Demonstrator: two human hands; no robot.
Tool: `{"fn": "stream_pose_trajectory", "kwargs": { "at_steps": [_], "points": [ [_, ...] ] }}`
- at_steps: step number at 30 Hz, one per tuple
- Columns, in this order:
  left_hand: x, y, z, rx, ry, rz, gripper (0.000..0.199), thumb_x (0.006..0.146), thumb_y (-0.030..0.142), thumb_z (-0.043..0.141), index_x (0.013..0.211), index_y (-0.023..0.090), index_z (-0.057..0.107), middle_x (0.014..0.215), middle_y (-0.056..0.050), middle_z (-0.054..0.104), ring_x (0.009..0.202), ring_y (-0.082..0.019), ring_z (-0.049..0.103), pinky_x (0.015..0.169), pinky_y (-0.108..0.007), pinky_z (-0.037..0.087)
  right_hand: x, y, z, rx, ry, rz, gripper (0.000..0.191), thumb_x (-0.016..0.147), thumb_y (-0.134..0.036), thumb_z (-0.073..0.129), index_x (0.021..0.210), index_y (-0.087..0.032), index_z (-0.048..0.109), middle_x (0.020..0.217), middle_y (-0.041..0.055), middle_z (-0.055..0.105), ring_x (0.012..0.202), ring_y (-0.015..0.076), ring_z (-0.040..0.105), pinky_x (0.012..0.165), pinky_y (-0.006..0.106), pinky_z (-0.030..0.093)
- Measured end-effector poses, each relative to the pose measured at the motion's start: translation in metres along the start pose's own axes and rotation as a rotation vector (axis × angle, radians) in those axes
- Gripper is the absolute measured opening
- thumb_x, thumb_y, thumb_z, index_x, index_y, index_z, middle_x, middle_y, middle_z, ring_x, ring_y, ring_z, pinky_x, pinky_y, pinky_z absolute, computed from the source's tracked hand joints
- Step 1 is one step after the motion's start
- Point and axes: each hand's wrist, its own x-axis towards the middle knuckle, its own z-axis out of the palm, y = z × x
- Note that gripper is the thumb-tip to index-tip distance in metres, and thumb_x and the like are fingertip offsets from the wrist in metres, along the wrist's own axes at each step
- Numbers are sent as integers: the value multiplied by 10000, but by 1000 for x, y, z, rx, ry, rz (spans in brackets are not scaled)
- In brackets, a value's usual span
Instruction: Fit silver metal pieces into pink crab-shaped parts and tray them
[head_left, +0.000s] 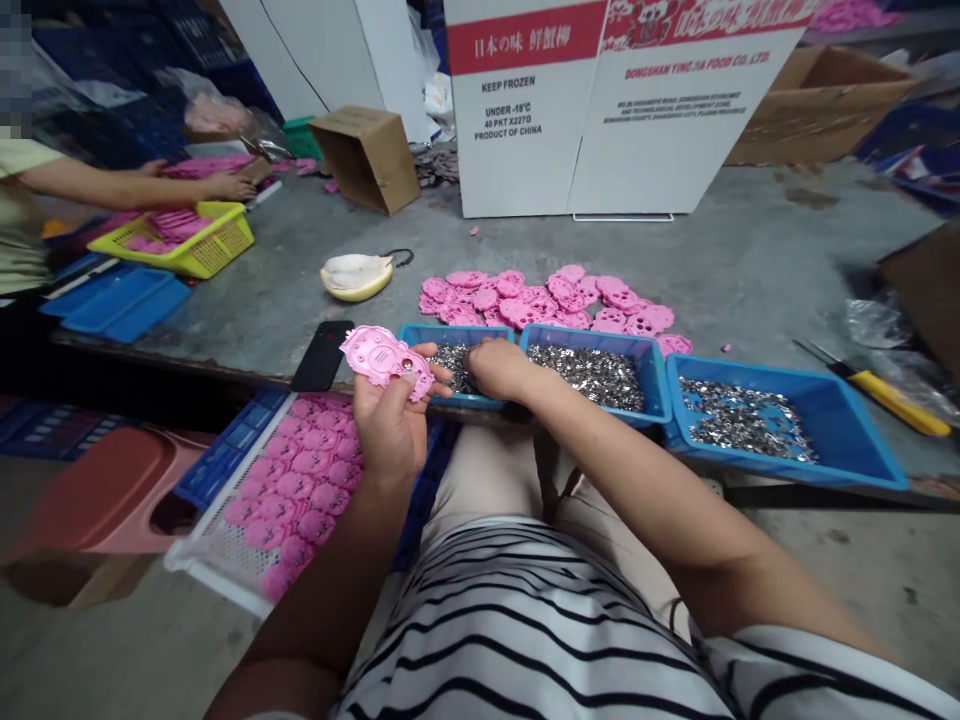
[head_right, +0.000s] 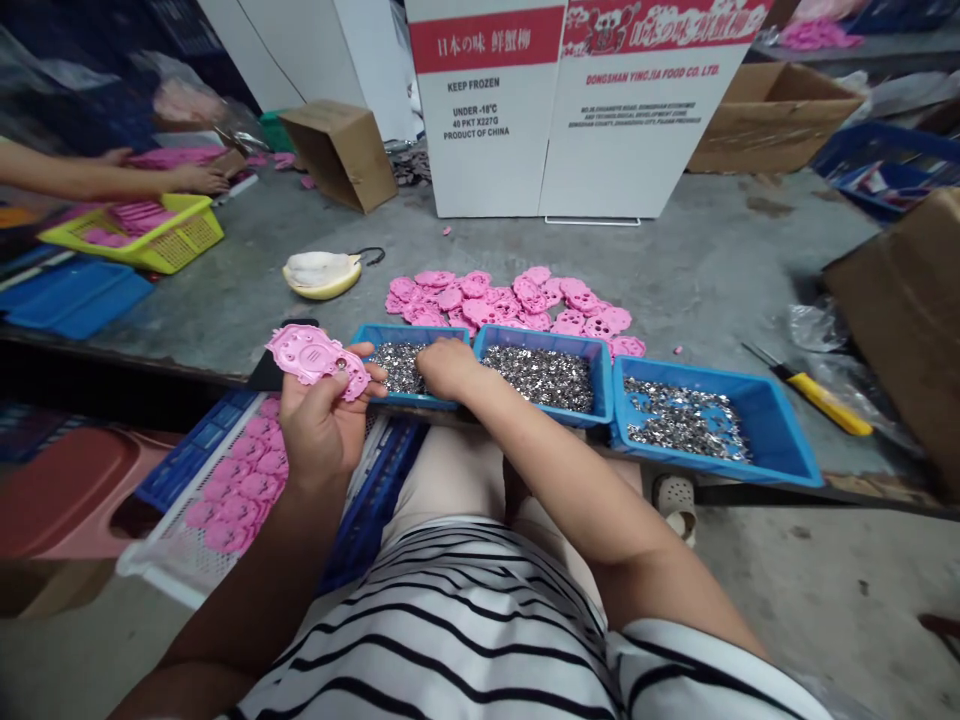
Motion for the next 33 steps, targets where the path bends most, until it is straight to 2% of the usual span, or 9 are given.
{"fn": "stream_pose_trajectory", "kwargs": {
  "at_steps": [5,10,13,14,16,19,22,27,33],
  "points": [
    [5,-10,0,-2,26,-46,467,637,155,605,1090,233,523,815,6,708,584,-141,664,475,-219,514,-10,6,-6,75,78,66,258,871,-103,500,1017,-82,711,1105,241,710,1023,322,667,811,353,473],
    [8,-16,3,3,6,-64,461,634,162,601,1083,219,515,815,5,707,582,-136,663,473,-213,509,-15,9,-10,231,191,139,196,881,-117,501,963,-142,677,986,158,740,933,254,672,762,307,456],
    [8,-19,2,27,16,-88,445,638,171,616,1067,208,501,817,3,701,589,-136,667,468,-209,497,-16,11,-9,341,244,155,151,870,-106,497,902,-148,638,873,96,728,798,182,659,709,269,460],
    [8,-20,2,34,22,-97,436,638,175,625,1053,204,497,814,3,699,587,-135,666,466,-208,495,-17,12,-8,435,260,162,126,860,-110,501,862,-152,620,813,70,713,724,158,642,672,258,462],
    [7,-22,1,45,29,-108,412,635,183,650,1014,199,489,807,6,696,576,-129,660,459,-202,487,-20,14,-5,772,305,172,69,822,-149,543,764,-171,572,710,21,670,579,116,575,587,242,448],
    [4,-26,4,80,5,-91,380,643,194,695,958,200,481,788,18,685,549,-111,637,436,-188,467,-32,15,0,1378,378,125,197,693,-288,704,650,-190,539,638,-18,625,463,77,452,492,235,394],
    [-2,-31,11,138,-47,-45,354,665,184,714,928,203,477,780,27,672,531,-91,617,423,-176,453,-48,15,2,1597,383,76,323,563,-405,811,621,-187,580,606,-25,611,444,66,411,464,236,355],
    [-11,-38,27,166,-122,-20,394,675,204,756,948,209,471,762,36,663,517,-79,604,415,-166,445,-73,14,1,1522,465,112,310,613,-429,796,634,-190,599,576,-39,567,483,84,427,494,246,346],
    [-18,-41,38,103,-197,-196,430,650,283,790,917,197,465,630,66,602,450,-86,554,358,-171,394,-95,19,7,1076,672,34,155,766,-294,685,654,-200,633,699,4,624,689,146,554,679,301,425]
  ]
}}
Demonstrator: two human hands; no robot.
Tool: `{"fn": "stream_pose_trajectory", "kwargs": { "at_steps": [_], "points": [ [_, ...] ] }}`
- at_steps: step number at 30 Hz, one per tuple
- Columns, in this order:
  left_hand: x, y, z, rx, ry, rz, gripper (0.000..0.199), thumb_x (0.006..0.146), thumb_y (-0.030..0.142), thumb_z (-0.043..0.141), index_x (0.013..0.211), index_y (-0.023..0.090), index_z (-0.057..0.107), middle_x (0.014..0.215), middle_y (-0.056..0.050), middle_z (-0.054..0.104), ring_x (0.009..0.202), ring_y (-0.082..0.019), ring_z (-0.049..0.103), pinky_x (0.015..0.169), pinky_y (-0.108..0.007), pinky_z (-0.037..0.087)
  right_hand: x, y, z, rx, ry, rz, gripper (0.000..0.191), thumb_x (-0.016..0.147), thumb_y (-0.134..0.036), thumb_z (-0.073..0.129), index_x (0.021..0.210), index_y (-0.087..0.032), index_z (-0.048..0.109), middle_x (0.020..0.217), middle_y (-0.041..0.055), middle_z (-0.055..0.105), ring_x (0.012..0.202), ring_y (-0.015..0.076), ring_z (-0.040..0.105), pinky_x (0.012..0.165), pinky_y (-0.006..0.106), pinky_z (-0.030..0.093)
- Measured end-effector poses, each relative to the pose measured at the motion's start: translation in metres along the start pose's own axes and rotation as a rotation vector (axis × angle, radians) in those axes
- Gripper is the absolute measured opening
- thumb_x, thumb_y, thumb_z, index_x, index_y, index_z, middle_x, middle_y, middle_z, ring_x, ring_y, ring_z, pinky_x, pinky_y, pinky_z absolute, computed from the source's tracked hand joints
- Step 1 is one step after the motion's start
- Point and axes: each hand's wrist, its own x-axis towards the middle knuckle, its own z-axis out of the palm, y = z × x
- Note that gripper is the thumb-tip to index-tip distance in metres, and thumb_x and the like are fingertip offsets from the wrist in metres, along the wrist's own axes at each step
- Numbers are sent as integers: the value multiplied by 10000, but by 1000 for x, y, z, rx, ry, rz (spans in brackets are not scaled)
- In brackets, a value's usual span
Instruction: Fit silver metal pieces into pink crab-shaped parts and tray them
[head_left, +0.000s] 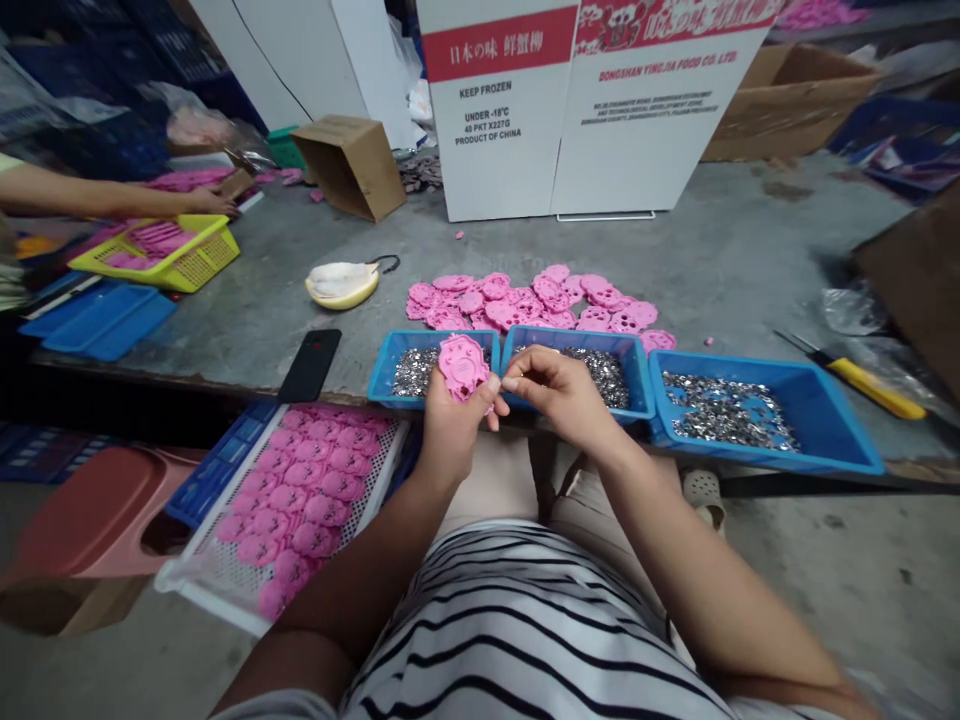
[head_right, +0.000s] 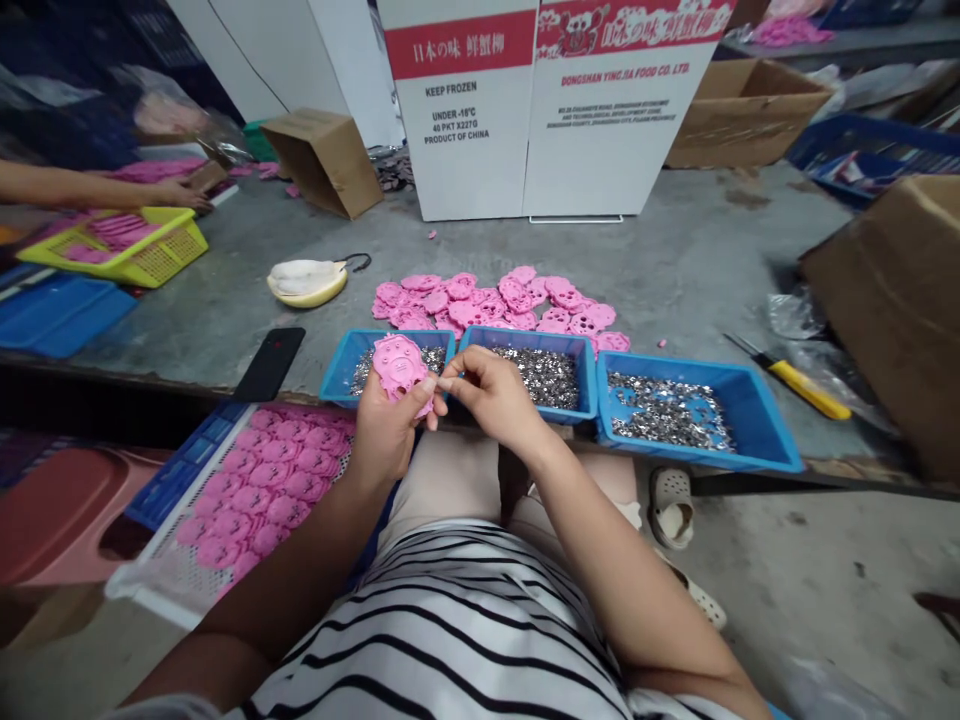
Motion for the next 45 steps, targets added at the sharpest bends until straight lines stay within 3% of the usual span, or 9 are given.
{"fn": "stream_pose_trajectory", "kwargs": {
  "at_steps": [4,10,16,19,21,25,29,35,45],
  "points": [
    [-4,1,4,-61,-74,-115,426,595,258,801,863,183,479,690,42,621,472,-80,562,357,-169,386,-11,1,-8,-18,18,-84,143,780,-244,673,643,-213,644,736,13,635,747,161,580,726,317,448],
    [-6,-1,11,23,-69,-57,431,613,192,759,923,200,459,704,54,626,465,-73,554,358,-166,377,-22,4,-15,194,157,159,205,713,-385,749,706,-206,648,677,-20,606,592,115,485,571,271,399],
    [-8,-7,18,67,-87,-47,460,604,167,766,941,205,455,747,46,637,462,-74,560,362,-172,381,-27,-2,-19,137,62,222,304,675,-450,772,646,-186,623,611,-14,603,579,115,478,561,270,372],
    [-9,-10,19,6,-161,-51,389,678,264,769,937,199,487,783,14,651,532,-93,595,417,-193,421,-29,-4,-23,175,90,256,324,661,-459,781,618,-189,608,571,-29,565,552,107,449,554,272,360],
    [-10,-11,18,-103,-243,-85,314,789,398,681,971,188,536,897,-51,683,706,-153,663,537,-248,509,-32,-4,-25,246,152,270,323,667,-465,777,617,-200,598,565,-32,553,551,114,455,556,277,374],
    [-12,-10,15,-264,-356,-193,408,849,421,630,1201,226,566,1213,-98,651,1146,-252,614,936,-412,523,-37,-3,-21,385,311,234,277,657,-427,787,615,-213,616,826,22,647,803,184,608,771,347,478],
    [-13,-11,11,-360,-421,-195,487,756,270,765,1209,314,592,1318,-29,602,1323,-232,498,1120,-438,387,-44,-2,-7,410,402,230,189,665,-353,776,618,-220,650,1125,60,641,1167,264,549,1042,442,379],
    [-13,-18,8,-365,-418,-68,456,685,228,827,1081,347,633,1278,-9,615,1327,-238,483,1113,-466,392,-48,-4,10,425,401,188,153,729,-304,726,624,-221,651,1214,58,637,1226,260,524,1111,470,307],
    [-15,-17,11,-344,-380,-51,494,626,233,860,1036,308,595,1229,-33,609,1262,-225,519,1031,-407,464,-46,-5,13,427,384,192,214,716,-361,764,614,-224,634,1201,57,645,1242,263,520,1116,478,313]
  ]
}}
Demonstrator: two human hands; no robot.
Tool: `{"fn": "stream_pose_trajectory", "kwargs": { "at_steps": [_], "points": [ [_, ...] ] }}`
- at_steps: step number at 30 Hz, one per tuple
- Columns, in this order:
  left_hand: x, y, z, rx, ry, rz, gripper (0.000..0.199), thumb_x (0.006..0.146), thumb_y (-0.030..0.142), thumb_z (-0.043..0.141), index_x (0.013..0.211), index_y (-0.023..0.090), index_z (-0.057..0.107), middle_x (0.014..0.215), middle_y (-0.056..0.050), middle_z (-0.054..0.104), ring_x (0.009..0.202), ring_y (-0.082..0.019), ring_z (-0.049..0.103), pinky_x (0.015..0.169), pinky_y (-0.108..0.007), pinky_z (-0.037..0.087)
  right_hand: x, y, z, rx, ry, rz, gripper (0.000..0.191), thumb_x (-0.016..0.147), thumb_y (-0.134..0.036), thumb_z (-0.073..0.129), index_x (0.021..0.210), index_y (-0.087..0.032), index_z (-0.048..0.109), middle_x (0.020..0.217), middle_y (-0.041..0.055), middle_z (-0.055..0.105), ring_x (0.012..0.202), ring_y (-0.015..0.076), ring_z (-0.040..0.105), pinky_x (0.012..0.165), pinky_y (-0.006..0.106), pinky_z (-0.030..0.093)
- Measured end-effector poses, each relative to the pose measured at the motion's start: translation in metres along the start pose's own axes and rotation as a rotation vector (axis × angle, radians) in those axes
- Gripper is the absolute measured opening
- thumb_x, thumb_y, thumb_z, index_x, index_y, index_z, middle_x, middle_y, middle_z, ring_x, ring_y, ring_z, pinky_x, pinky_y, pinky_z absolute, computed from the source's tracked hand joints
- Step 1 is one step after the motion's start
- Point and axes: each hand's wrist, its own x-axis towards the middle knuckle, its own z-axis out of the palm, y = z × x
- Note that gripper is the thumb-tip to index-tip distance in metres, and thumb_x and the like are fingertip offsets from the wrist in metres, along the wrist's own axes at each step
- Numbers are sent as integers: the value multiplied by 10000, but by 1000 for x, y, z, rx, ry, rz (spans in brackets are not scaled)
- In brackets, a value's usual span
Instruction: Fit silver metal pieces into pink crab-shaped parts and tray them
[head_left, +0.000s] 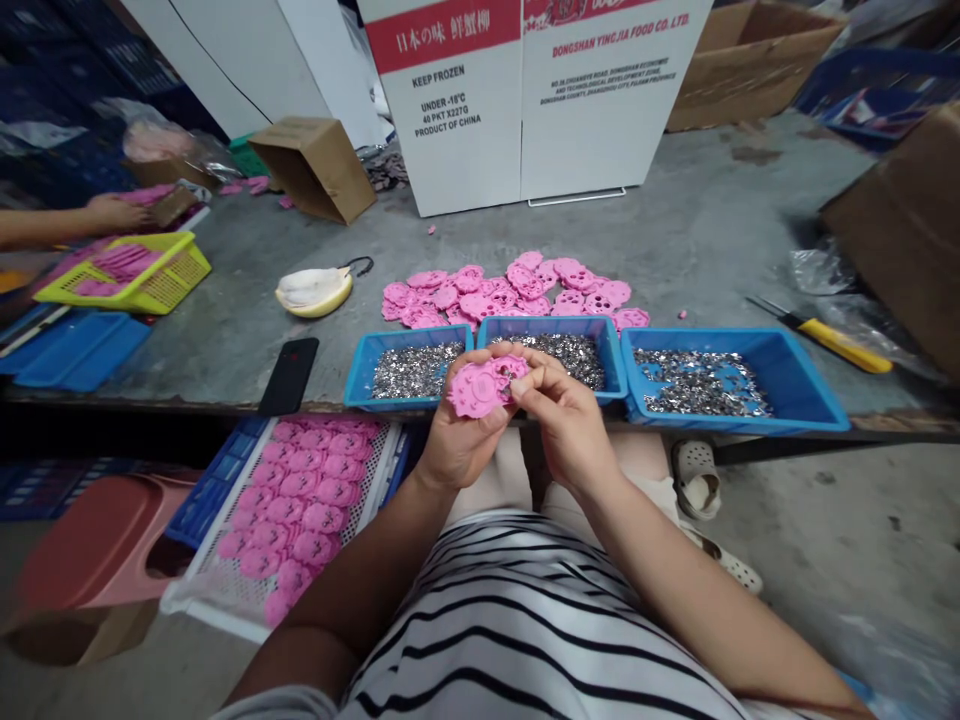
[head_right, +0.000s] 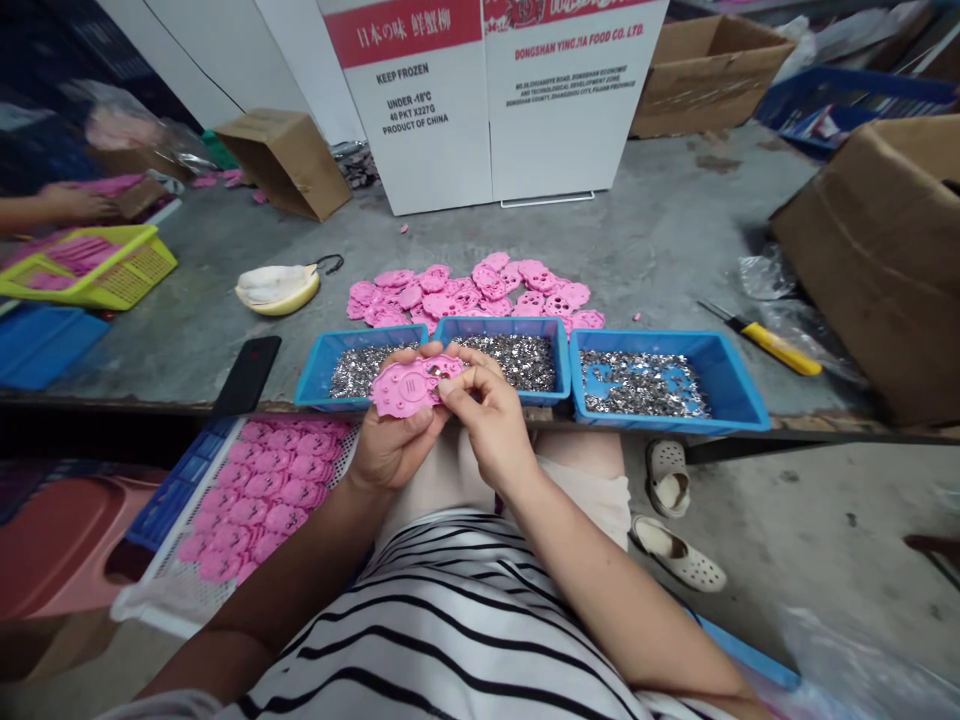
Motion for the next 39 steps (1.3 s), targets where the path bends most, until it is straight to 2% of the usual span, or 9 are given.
{"fn": "stream_pose_trajectory", "kwargs": {
  "at_steps": [3,10,18,24,27,31,35,37,39],
  "points": [
    [-1,2,3,18,29,-16,502,608,252,870,1019,307,586,1227,-39,603,1291,-256,495,1052,-449,445,0,-1,0,-12,-3,6,232,708,-380,774,614,-224,629,1198,70,636,1247,264,517,1118,471,317],
    [-1,2,6,19,16,2,494,602,243,874,1002,306,590,1217,-30,607,1300,-258,497,1093,-454,403,-1,1,-1,-40,12,-23,212,720,-350,745,619,-222,609,1169,67,638,1219,265,530,1092,463,342],
    [-1,-1,3,74,-74,105,402,698,205,812,1035,310,619,1254,-23,600,1323,-249,499,1144,-467,351,-3,1,4,17,57,10,180,688,-323,739,614,-221,612,1089,61,643,1106,258,565,1017,437,395],
    [0,-2,2,102,-49,127,396,695,208,813,1030,306,625,1235,-25,618,1298,-240,520,1138,-441,367,-2,9,0,-104,43,-81,193,744,-374,733,714,-230,607,1164,77,602,1140,249,544,996,414,423],
    [-1,-3,3,76,-1,64,443,683,232,813,1077,297,622,1242,-38,619,1255,-230,543,1094,-417,420,-1,15,-2,-98,40,-98,233,731,-384,752,790,-241,579,1180,74,595,1119,237,554,970,402,446],
    [-1,-1,5,37,74,-110,490,705,262,730,1171,257,578,1271,-87,613,1302,-285,506,1044,-461,460,2,16,-5,-78,54,-66,209,762,-375,709,797,-238,554,1156,72,615,1102,229,582,971,401,456],
    [3,5,6,41,108,-194,549,690,169,603,1231,231,526,1216,-99,644,1230,-320,578,930,-504,531,13,2,-30,-195,167,-171,155,771,-334,675,807,-242,556,1126,73,647,1054,228,608,928,392,473],
    [4,8,6,38,126,-219,589,662,126,579,1238,224,509,1170,-93,668,1161,-312,625,867,-487,565,25,-10,-56,-332,267,-285,123,773,-306,658,820,-247,560,1064,69,664,1050,228,612,933,389,465],
    [5,9,6,38,144,-241,611,647,103,582,1242,216,497,1136,-91,685,1105,-300,657,813,-456,589,38,-24,-87,-572,380,-333,97,775,-281,633,844,-238,580,1002,73,676,971,231,633,898,393,474]
  ]
}}
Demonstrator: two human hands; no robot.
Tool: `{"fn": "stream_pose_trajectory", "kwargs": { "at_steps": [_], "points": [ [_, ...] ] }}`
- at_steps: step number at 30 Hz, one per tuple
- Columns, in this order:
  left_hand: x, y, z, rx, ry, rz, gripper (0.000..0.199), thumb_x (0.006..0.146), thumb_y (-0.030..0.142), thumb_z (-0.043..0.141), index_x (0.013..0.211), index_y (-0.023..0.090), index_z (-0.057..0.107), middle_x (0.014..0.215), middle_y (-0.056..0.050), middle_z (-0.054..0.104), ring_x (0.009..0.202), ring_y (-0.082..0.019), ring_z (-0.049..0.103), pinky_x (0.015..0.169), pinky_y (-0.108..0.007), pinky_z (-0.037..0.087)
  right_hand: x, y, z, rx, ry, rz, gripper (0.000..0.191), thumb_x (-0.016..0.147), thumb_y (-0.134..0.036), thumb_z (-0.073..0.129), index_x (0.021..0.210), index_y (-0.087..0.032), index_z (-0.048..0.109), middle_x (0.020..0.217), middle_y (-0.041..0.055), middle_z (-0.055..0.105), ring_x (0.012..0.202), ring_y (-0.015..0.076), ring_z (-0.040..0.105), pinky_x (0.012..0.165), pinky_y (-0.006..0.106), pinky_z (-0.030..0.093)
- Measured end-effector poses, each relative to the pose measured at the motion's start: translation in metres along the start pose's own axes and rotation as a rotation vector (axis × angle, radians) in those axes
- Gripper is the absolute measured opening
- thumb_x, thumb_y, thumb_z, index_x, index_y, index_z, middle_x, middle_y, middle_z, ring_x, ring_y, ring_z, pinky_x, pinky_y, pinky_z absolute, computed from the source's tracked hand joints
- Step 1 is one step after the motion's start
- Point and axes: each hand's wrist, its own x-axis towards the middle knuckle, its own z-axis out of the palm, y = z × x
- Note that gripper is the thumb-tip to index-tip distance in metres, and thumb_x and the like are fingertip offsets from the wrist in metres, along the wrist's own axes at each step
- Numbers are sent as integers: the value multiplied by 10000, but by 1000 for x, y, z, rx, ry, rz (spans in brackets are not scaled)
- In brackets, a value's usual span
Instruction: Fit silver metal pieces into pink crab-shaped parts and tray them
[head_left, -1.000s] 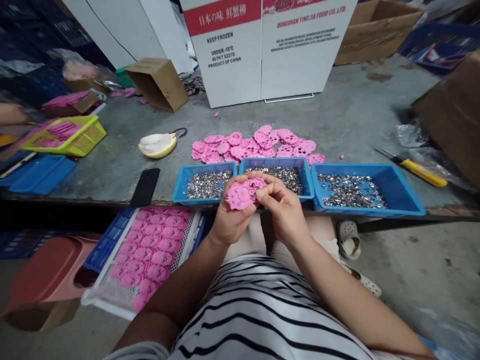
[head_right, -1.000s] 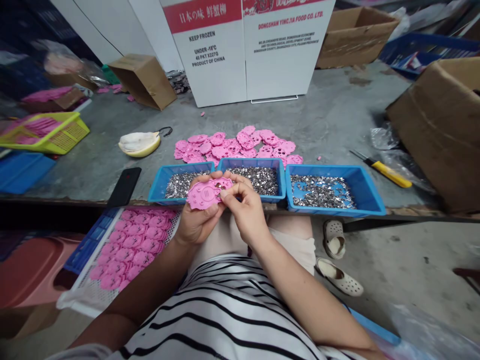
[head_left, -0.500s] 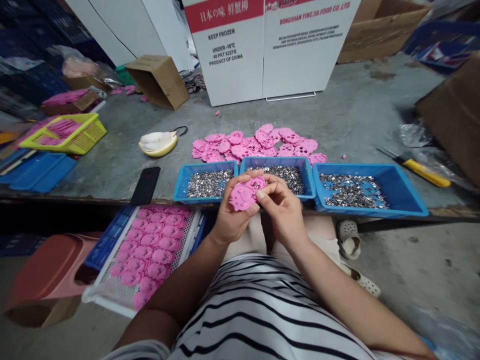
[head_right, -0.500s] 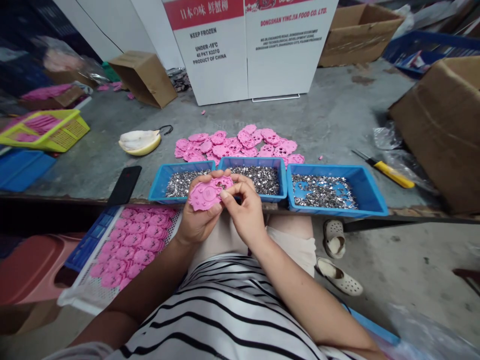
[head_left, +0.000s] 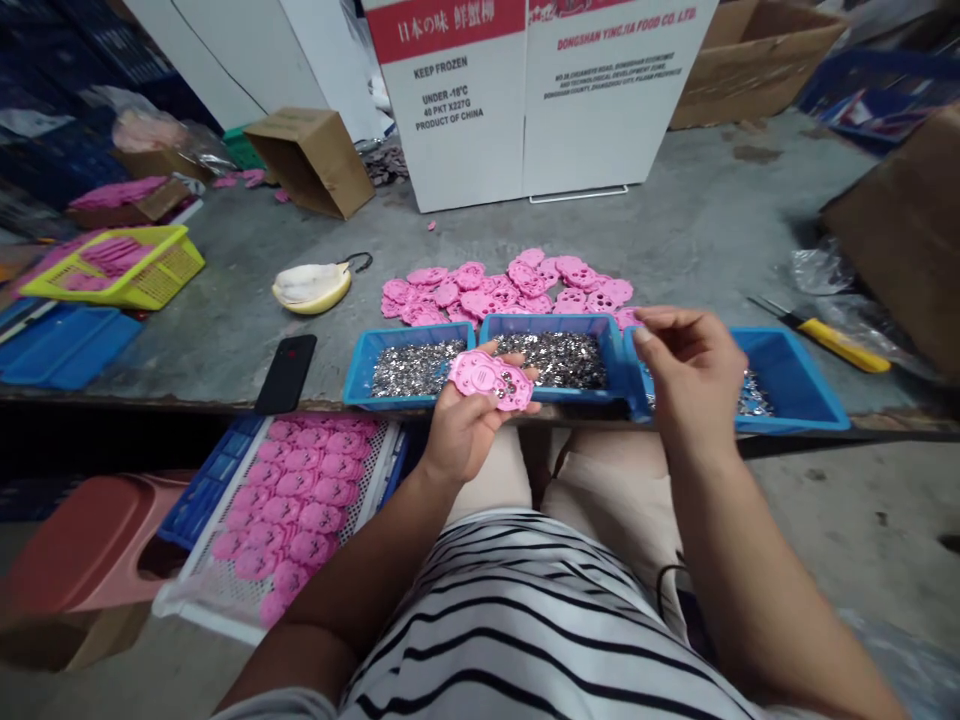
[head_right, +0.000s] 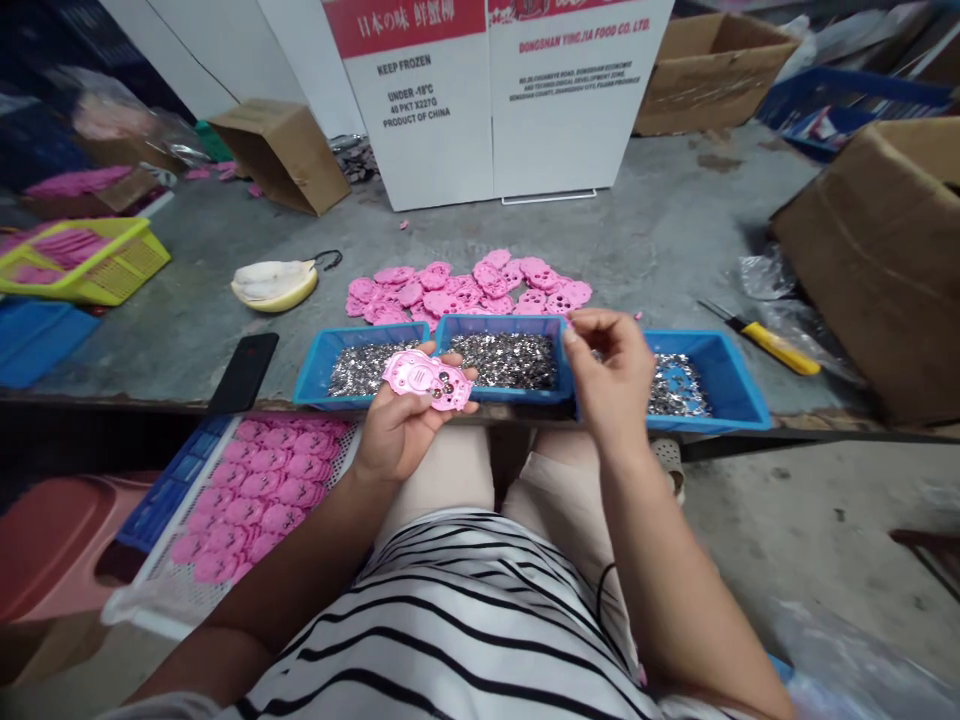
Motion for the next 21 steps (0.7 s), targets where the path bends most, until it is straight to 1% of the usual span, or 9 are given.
{"fn": "stream_pose_trajectory", "kwargs": {
  "at_steps": [1,2,3,5,7,9,14,18,21],
  "points": [
    [0,0,0,2,8,-10,618,644,99,592,1243,213,491,1119,-90,693,1076,-296,670,782,-438,598,12,4,-12,-186,2,10,102,771,-259,627,865,-227,602,985,79,684,934,236,638,875,394,476],
    [0,0,0,5,15,-18,623,642,98,605,1242,214,482,1099,-87,700,1043,-290,684,748,-418,605,23,7,-23,-389,-37,41,109,765,-237,623,871,-214,625,965,87,694,902,243,643,847,391,478],
    [0,0,0,10,22,-23,628,639,97,618,1238,218,474,1077,-80,707,1007,-283,696,712,-396,609,33,8,-32,-593,-121,83,121,761,-218,623,878,-201,650,952,98,704,888,252,647,824,383,477],
    [0,0,0,28,22,-32,613,635,97,635,1210,222,462,1038,-67,717,943,-268,714,650,-355,608,44,10,-42,-944,-389,164,155,758,-187,628,897,-187,696,949,118,727,895,269,659,784,355,471],
    [-1,0,0,58,-5,-55,543,646,100,638,1149,211,464,1023,-74,723,906,-264,722,605,-326,598,47,12,-43,-1156,-637,187,192,761,-163,629,927,-185,724,987,132,742,924,272,671,754,321,461],
    [-1,0,0,90,-49,-84,447,671,107,628,1082,195,472,1027,-98,728,882,-267,725,565,-306,582,45,13,-38,-1241,-738,179,218,770,-141,611,944,-187,736,1018,137,748,929,265,682,719,299,452],
    [-2,3,-3,86,-120,-148,332,708,102,566,1025,174,495,976,-125,746,792,-265,732,481,-264,528,40,13,-30,-1269,-708,213,245,821,-137,533,927,-194,746,1025,141,755,939,264,694,686,291,445],
    [-1,6,-5,38,-115,-160,322,730,136,535,1049,168,510,938,-129,751,732,-254,727,458,-251,500,45,6,-39,-1274,-639,247,306,848,-145,487,1042,-182,720,1064,149,742,980,277,687,692,301,446],
    [-1,6,-5,25,-117,-167,283,751,151,527,1034,159,528,943,-139,750,719,-235,720,472,-241,493,48,4,-44,-1270,-636,278,273,831,-159,518,1007,-182,725,1039,147,744,982,294,683,679,307,442]
  ]
}}
